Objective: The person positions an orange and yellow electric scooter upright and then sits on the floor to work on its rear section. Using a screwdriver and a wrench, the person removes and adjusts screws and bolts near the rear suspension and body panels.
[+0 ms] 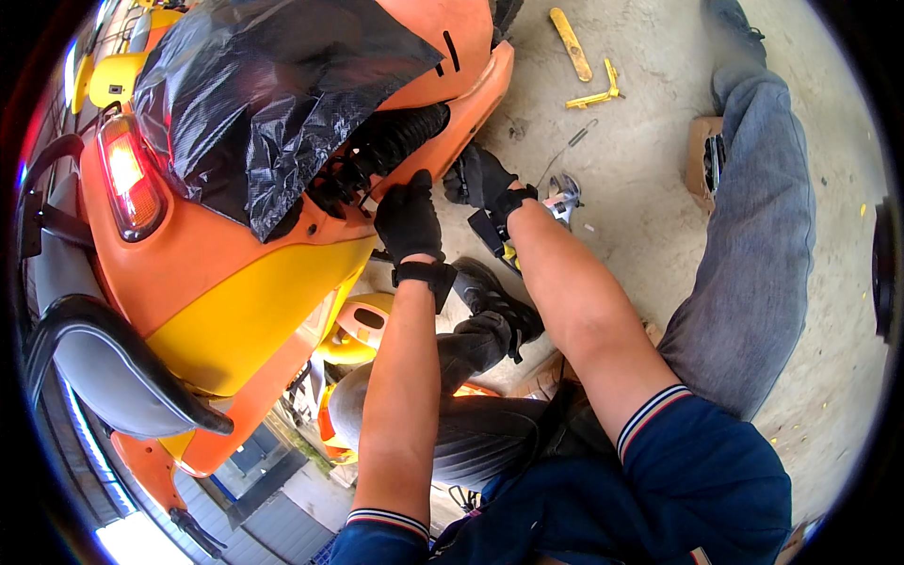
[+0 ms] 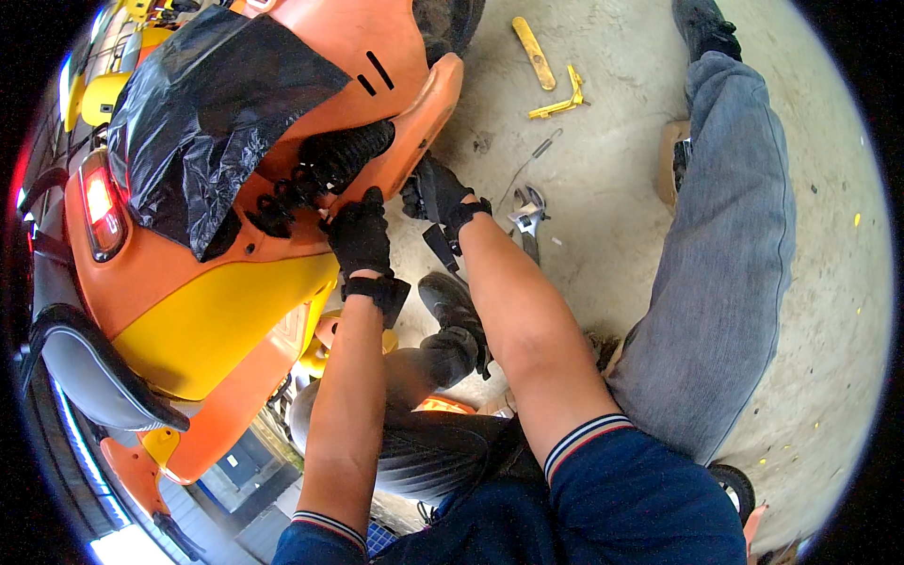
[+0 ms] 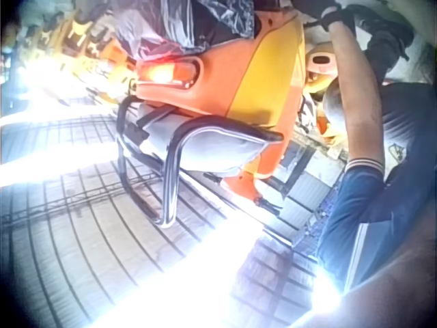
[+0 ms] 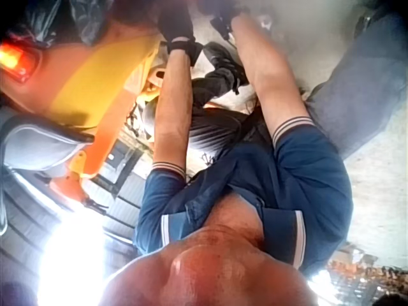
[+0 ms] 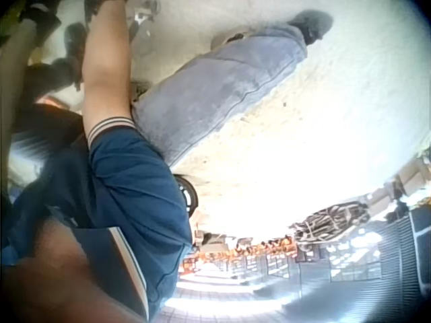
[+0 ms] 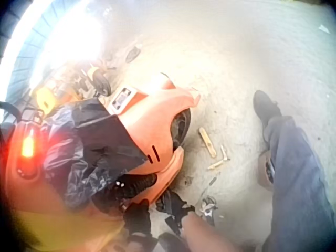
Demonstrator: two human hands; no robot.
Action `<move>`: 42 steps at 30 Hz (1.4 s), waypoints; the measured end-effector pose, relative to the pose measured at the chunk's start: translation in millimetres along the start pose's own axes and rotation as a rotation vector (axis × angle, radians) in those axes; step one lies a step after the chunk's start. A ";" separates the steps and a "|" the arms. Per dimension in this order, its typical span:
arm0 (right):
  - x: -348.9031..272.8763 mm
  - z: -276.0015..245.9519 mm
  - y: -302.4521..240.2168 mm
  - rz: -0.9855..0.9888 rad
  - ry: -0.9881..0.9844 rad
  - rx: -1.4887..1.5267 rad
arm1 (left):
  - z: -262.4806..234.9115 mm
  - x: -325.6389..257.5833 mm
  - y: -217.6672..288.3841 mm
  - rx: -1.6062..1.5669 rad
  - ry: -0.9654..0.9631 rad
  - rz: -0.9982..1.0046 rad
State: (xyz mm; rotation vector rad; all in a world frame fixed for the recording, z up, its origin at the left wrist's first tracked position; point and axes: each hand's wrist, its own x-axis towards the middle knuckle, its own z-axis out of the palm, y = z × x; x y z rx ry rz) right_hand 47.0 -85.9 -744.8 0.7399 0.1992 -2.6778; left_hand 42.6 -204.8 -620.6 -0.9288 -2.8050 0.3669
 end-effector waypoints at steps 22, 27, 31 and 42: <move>18.7 -145.9 6.6 -0.649 0.070 -0.723 | 6.0 4.2 4.9 -0.925 -0.134 -0.482; -66.2 -58.4 -3.4 -0.309 0.430 -0.560 | 2.5 -17.6 -18.5 -1.071 -0.296 -0.603; -98.9 -47.9 -15.6 -0.217 0.344 -0.580 | 4.4 -13.8 -4.5 -1.469 -0.336 -0.969; -105.9 -83.0 0.0 -0.123 0.328 -0.511 | 72.2 -16.1 22.4 -3.108 0.048 -1.118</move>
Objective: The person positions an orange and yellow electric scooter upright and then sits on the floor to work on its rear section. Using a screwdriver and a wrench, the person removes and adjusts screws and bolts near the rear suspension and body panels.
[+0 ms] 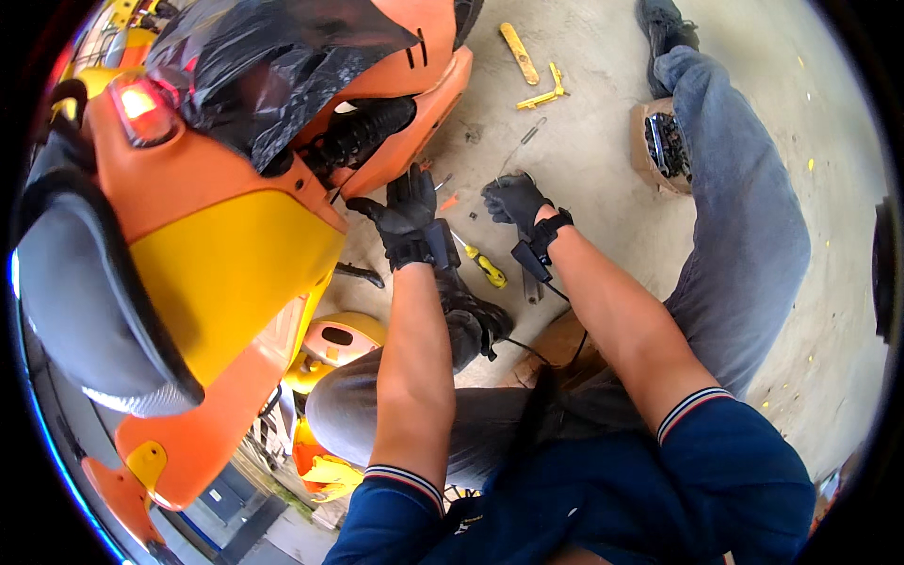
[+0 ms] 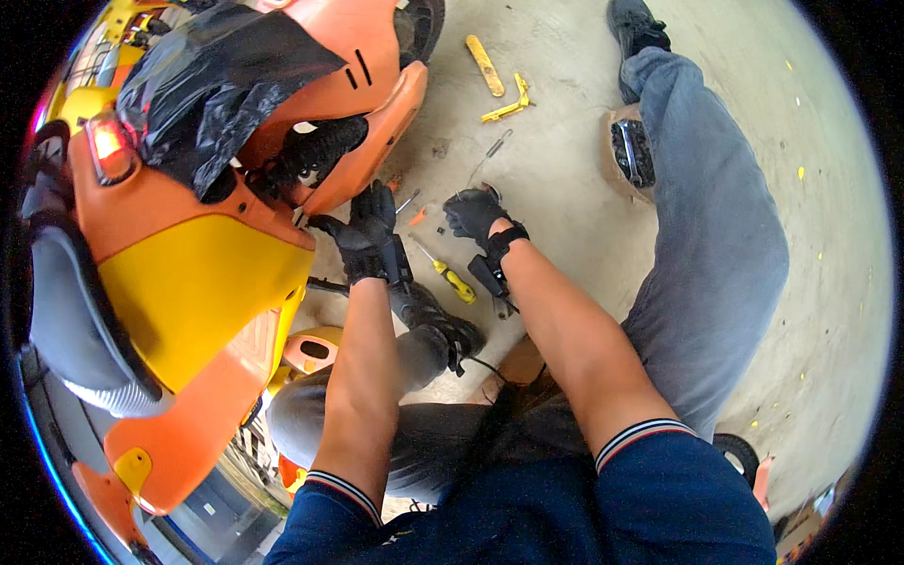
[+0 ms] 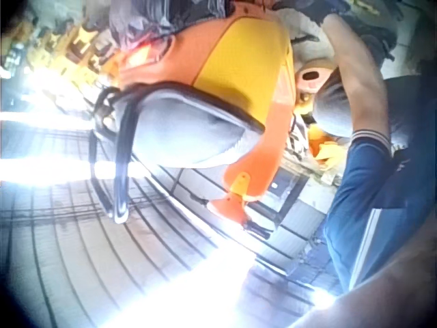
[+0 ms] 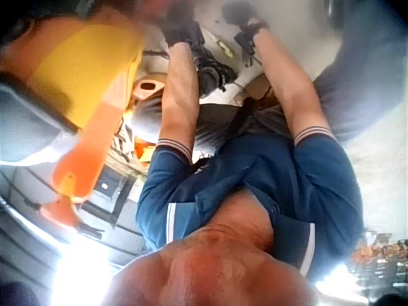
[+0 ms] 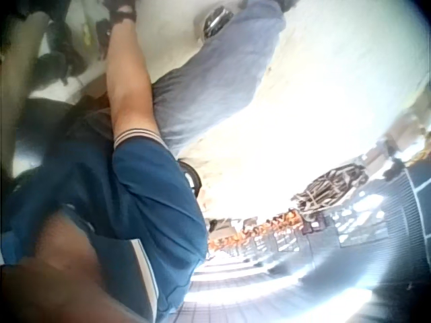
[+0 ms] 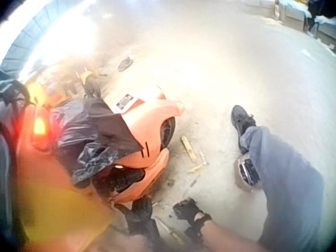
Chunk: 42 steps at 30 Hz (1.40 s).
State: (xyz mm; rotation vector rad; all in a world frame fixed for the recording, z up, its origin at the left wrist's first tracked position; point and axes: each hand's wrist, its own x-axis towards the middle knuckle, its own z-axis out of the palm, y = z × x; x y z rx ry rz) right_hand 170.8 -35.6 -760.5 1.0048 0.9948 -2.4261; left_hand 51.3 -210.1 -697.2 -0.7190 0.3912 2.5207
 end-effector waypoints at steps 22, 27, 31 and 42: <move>-5.5 9.3 -8.0 0.024 0.028 0.036 | 13.0 23.6 -14.7 -0.173 -0.185 0.033; -3.4 9.6 -1.7 0.045 0.060 0.008 | 20.4 22.8 -18.4 -0.208 -0.144 0.033; -4.4 10.9 0.4 0.060 0.053 0.015 | 22.9 26.2 -15.5 -0.199 -0.161 0.067; 4.3 10.2 6.0 0.034 0.044 -0.002 | 11.6 26.6 -17.0 -0.041 -0.150 0.173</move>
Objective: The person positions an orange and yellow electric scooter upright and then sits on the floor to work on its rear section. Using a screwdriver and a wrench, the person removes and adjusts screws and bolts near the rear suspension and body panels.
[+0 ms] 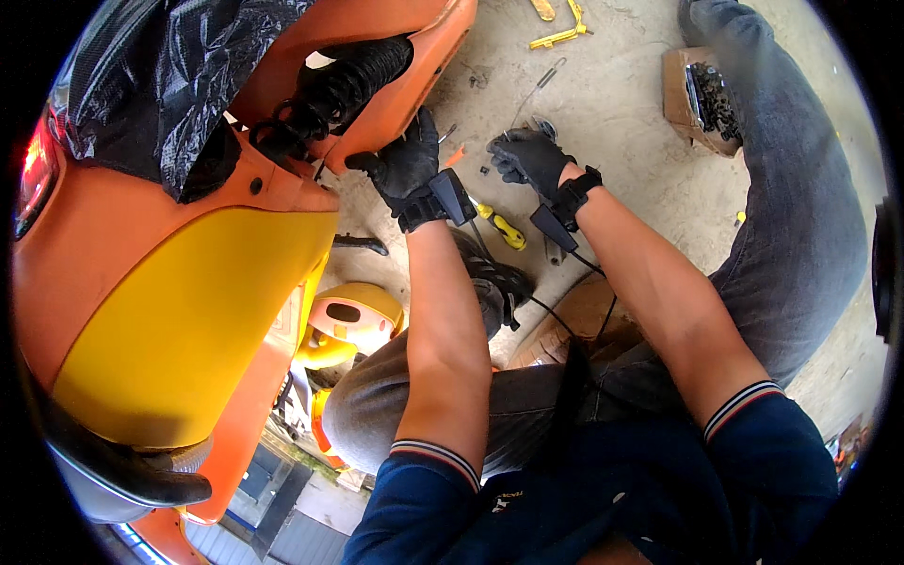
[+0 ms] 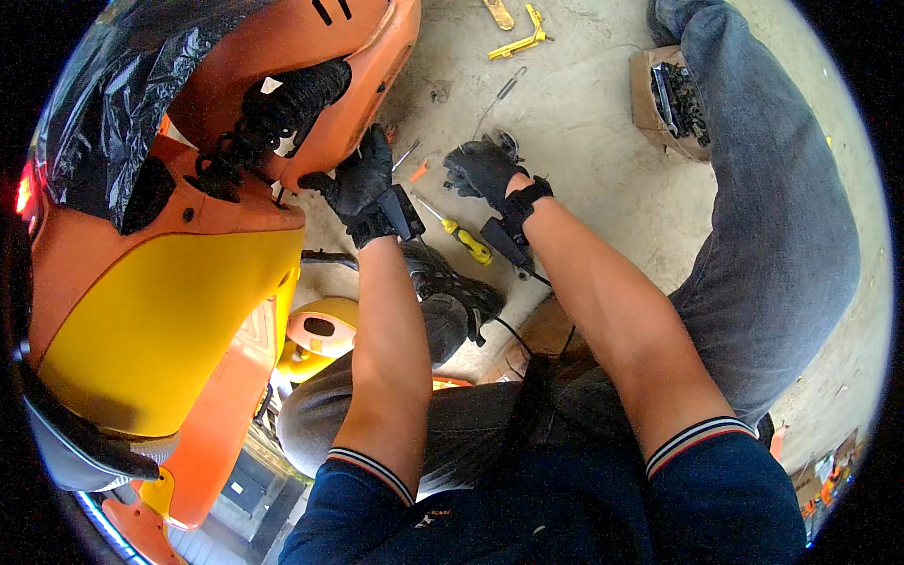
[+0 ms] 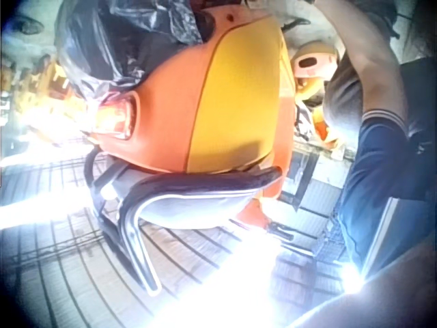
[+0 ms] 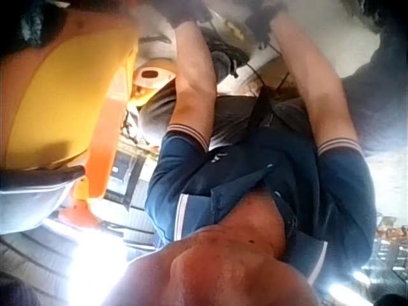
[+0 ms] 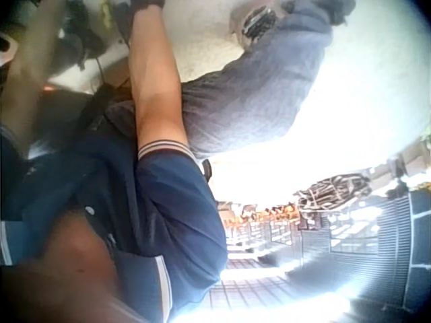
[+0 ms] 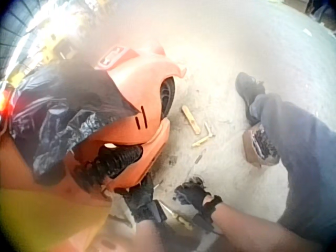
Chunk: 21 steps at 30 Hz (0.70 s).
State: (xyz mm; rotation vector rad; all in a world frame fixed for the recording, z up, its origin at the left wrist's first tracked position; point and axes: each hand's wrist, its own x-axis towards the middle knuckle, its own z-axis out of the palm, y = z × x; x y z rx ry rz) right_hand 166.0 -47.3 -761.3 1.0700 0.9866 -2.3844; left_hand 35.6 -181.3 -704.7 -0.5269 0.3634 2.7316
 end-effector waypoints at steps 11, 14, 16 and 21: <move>-1.4 1.2 -0.7 -0.014 0.024 0.034 | -2.6 0.6 3.5 -0.037 -0.060 -0.039; -3.8 3.0 -2.3 -0.002 0.044 0.006 | -7.0 2.1 5.9 -0.025 -0.083 -0.041; -1.5 0.1 -1.2 0.015 0.037 -0.009 | -7.7 2.8 6.6 0.013 -0.083 -0.044; -1.3 -4.0 -2.1 0.029 0.003 -0.039 | -8.1 2.8 7.9 -0.030 -0.030 -0.077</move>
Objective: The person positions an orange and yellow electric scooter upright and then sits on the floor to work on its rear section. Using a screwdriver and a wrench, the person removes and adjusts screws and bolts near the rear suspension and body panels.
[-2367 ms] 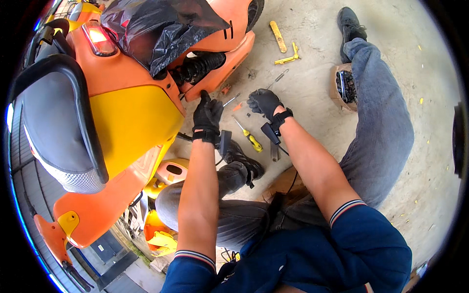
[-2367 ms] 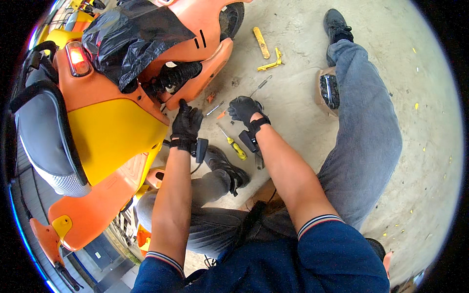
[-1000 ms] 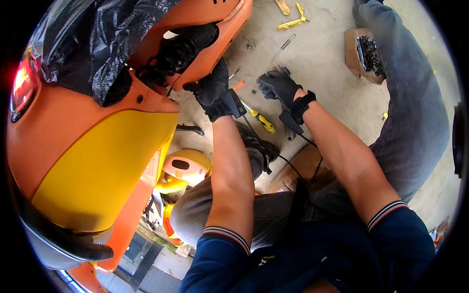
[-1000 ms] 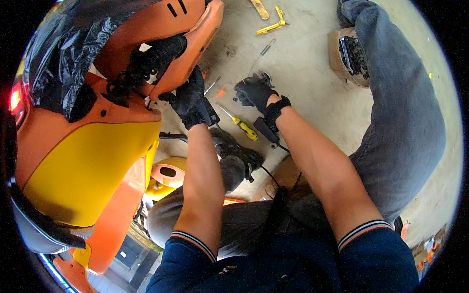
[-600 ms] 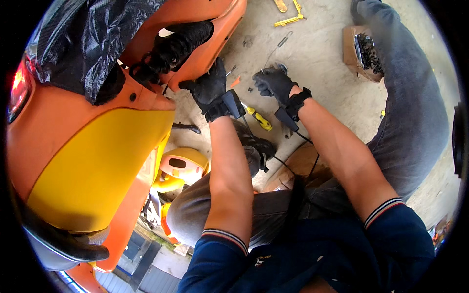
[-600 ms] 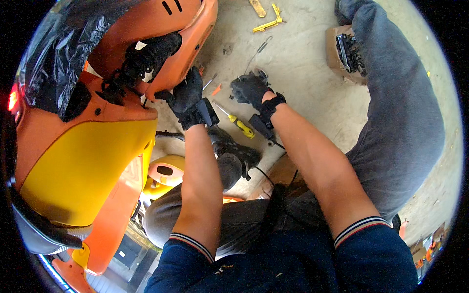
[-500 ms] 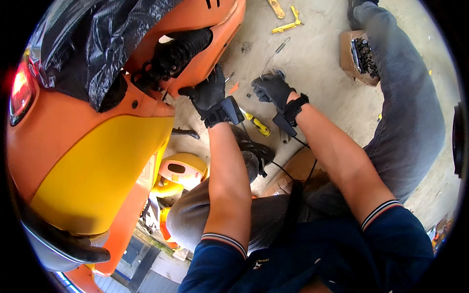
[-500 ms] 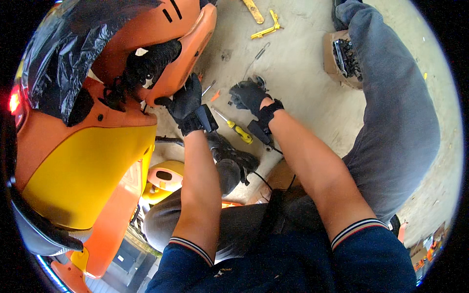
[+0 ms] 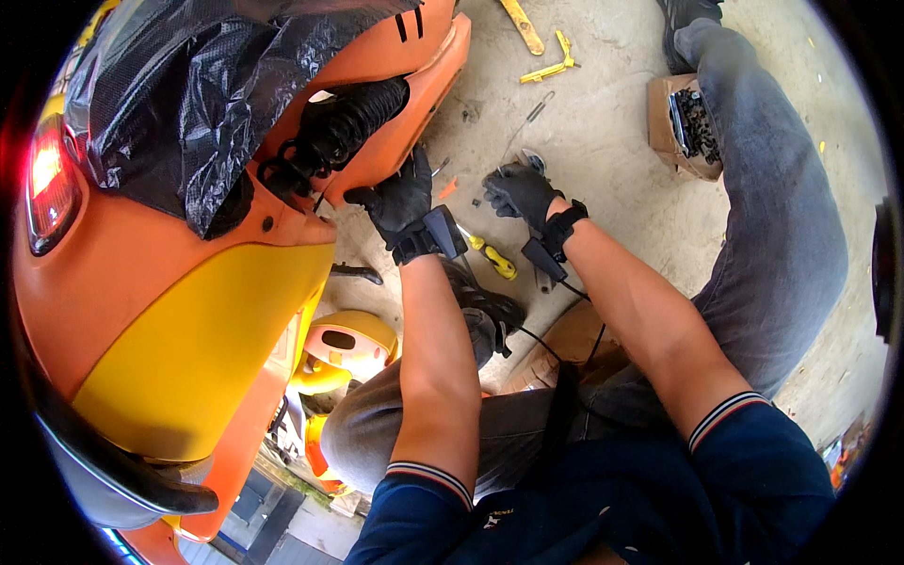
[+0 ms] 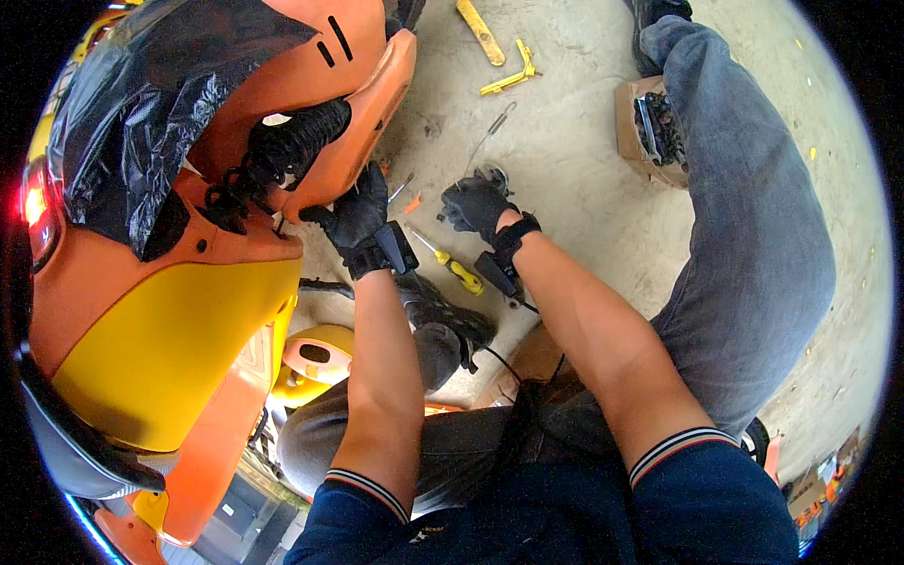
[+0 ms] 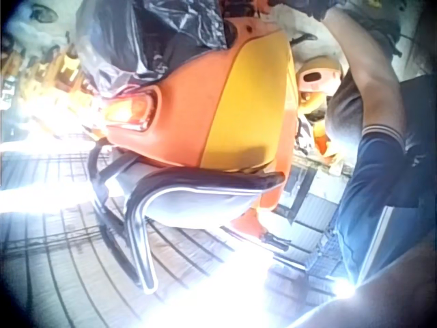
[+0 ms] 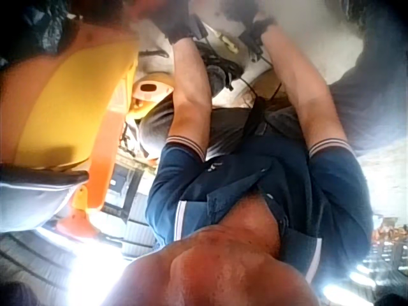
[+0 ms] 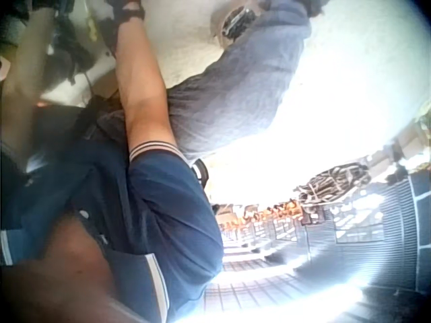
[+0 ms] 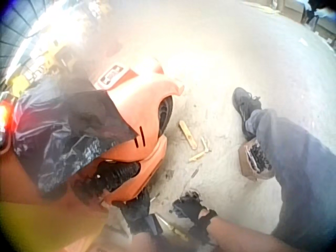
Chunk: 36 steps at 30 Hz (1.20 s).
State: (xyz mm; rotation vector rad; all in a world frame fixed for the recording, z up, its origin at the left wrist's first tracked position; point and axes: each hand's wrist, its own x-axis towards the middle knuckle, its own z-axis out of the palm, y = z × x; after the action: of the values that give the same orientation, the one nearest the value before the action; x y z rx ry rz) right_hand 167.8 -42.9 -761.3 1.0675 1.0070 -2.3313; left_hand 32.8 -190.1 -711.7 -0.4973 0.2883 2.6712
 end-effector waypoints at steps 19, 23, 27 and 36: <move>-20.5 23.8 -70.1 -0.315 0.026 0.096 | 29.9 -12.0 8.6 -0.135 0.080 0.114; -28.1 29.9 -88.1 -0.414 0.088 0.101 | 33.1 -3.9 5.9 -0.093 0.023 0.170; -34.2 33.8 -107.2 -0.605 0.155 0.080 | 34.3 -1.7 4.1 -0.083 0.056 0.173; -48.8 47.6 -124.5 -0.731 0.174 -0.066 | 30.0 -2.9 7.1 -0.058 0.029 0.166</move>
State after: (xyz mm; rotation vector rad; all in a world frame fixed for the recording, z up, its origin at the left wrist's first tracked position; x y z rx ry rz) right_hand 101.7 7.2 -646.2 0.9990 1.7648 -2.7467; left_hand 23.3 -189.4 -682.2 -0.5524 0.2714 2.8426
